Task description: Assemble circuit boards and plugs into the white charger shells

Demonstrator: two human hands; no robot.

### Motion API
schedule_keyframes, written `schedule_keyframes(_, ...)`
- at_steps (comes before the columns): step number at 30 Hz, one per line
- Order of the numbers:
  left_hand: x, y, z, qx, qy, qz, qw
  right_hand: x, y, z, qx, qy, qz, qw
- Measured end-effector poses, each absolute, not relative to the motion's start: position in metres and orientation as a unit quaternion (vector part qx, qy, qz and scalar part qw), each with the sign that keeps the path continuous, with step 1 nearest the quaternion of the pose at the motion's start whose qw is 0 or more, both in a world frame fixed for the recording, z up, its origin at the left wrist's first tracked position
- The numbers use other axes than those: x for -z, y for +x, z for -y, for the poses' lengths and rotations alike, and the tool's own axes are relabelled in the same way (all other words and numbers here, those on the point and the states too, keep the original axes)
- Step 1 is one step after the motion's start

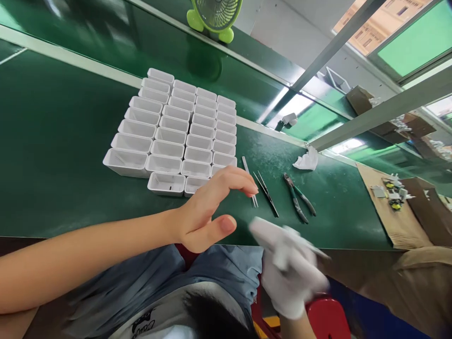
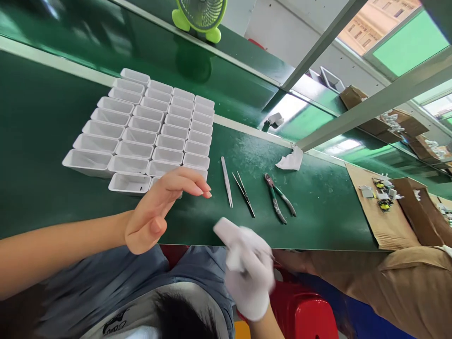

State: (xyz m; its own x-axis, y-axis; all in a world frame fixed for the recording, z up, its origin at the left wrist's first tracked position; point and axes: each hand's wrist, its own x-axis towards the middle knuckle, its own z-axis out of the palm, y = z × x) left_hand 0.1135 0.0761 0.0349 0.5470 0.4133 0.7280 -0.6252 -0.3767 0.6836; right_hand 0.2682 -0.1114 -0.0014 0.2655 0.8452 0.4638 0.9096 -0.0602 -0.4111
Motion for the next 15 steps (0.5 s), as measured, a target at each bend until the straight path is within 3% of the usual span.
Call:
schedule_keyframes(6,-0.035,0.116,-0.078,-0.468,0.704,0.09,0.526,-0.003,0.267,0.106,-0.01,-0.667,0.655,0.355)
schedule_keyframes(11,-0.036,0.12,-0.076,-0.442,0.763,0.158,0.444,-0.018,0.241,0.123,-0.078,-0.694,0.47,0.54)
schedule_keyframes(15,-0.035,0.12,-0.071,-0.431,0.8,0.164,0.384,-0.011,0.23,0.121,-0.176,-0.697,0.441,0.537)
